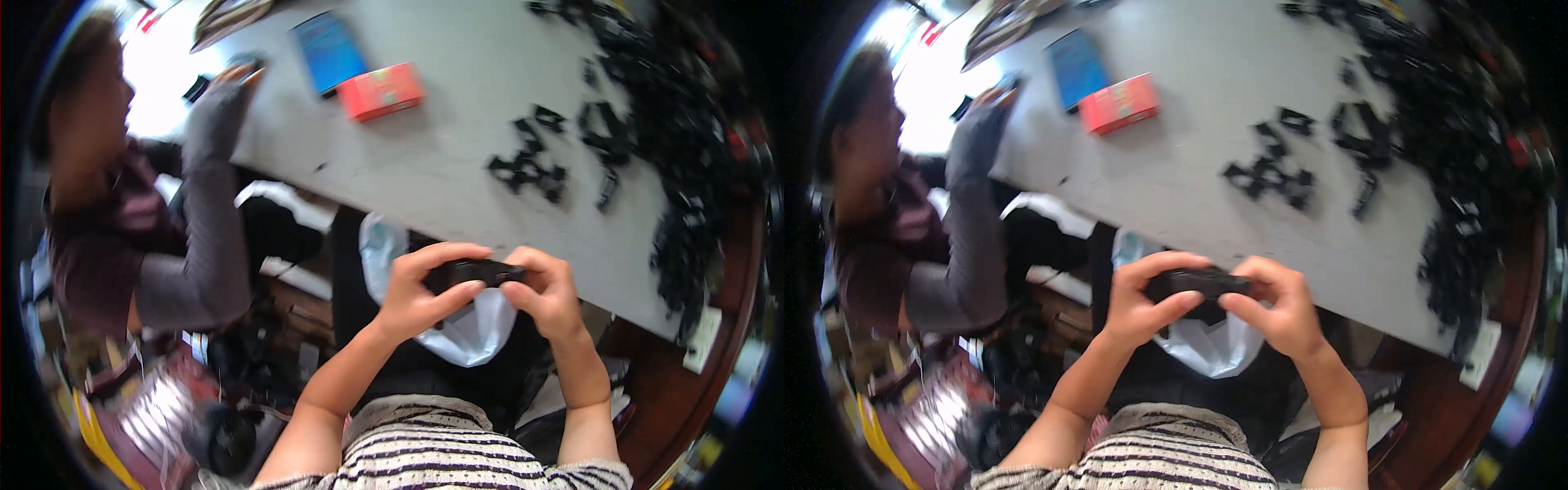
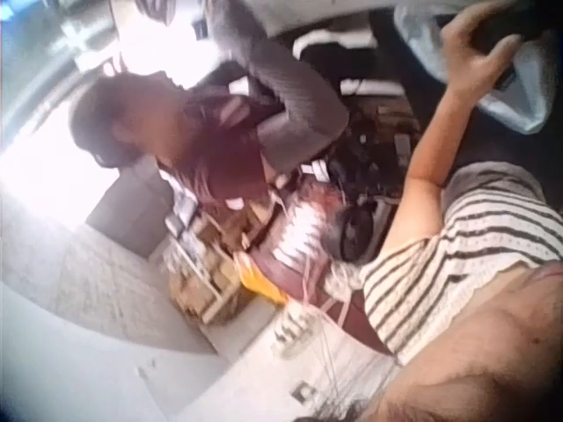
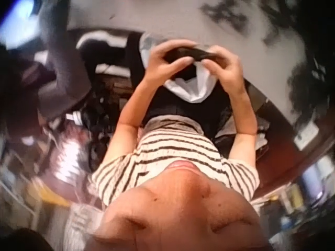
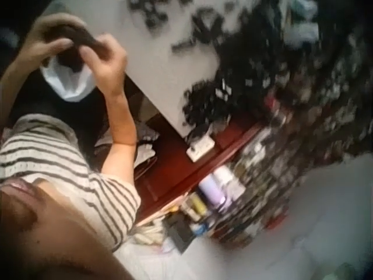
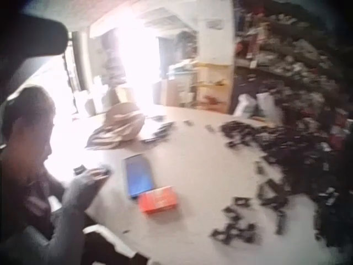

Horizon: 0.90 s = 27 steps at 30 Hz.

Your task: The person sorts plastic buckle components on a table, snaps the pieces together by hand to assemble them, and drops assembled buckles into a plastic bag.

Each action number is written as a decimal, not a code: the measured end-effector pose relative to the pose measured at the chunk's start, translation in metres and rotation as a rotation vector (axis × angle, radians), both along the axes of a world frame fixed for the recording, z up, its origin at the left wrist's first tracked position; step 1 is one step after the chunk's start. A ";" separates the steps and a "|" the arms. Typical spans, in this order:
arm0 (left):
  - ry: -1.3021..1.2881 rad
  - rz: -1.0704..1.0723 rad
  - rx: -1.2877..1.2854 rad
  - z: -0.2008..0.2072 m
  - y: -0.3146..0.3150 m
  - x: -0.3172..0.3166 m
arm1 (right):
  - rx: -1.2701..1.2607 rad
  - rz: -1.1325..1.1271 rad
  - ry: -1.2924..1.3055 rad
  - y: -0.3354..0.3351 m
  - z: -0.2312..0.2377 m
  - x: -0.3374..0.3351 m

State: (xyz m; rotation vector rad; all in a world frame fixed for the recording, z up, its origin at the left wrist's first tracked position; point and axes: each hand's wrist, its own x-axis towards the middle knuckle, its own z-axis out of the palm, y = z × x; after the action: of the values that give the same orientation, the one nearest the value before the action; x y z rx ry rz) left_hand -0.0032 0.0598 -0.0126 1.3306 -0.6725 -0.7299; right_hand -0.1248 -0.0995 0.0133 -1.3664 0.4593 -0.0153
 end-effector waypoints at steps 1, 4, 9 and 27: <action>0.048 -0.018 -0.030 -0.001 0.001 0.000 | -0.042 -0.015 0.000 0.002 -0.002 -0.001; 0.070 -0.034 -0.130 -0.011 -0.004 -0.004 | -0.110 -0.011 -0.020 0.002 -0.002 -0.007; 0.204 0.041 -0.189 -0.015 0.012 -0.015 | -0.161 0.064 -0.043 0.013 -0.008 -0.005; 0.207 0.144 -0.285 -0.018 0.015 -0.024 | -0.299 0.086 -0.029 0.021 -0.003 -0.005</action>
State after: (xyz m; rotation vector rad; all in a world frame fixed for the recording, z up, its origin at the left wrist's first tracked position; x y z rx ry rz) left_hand -0.0273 0.0753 -0.0307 1.0147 -0.4888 -0.6191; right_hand -0.1299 -0.0787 0.0098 -1.6765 0.3838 -0.0338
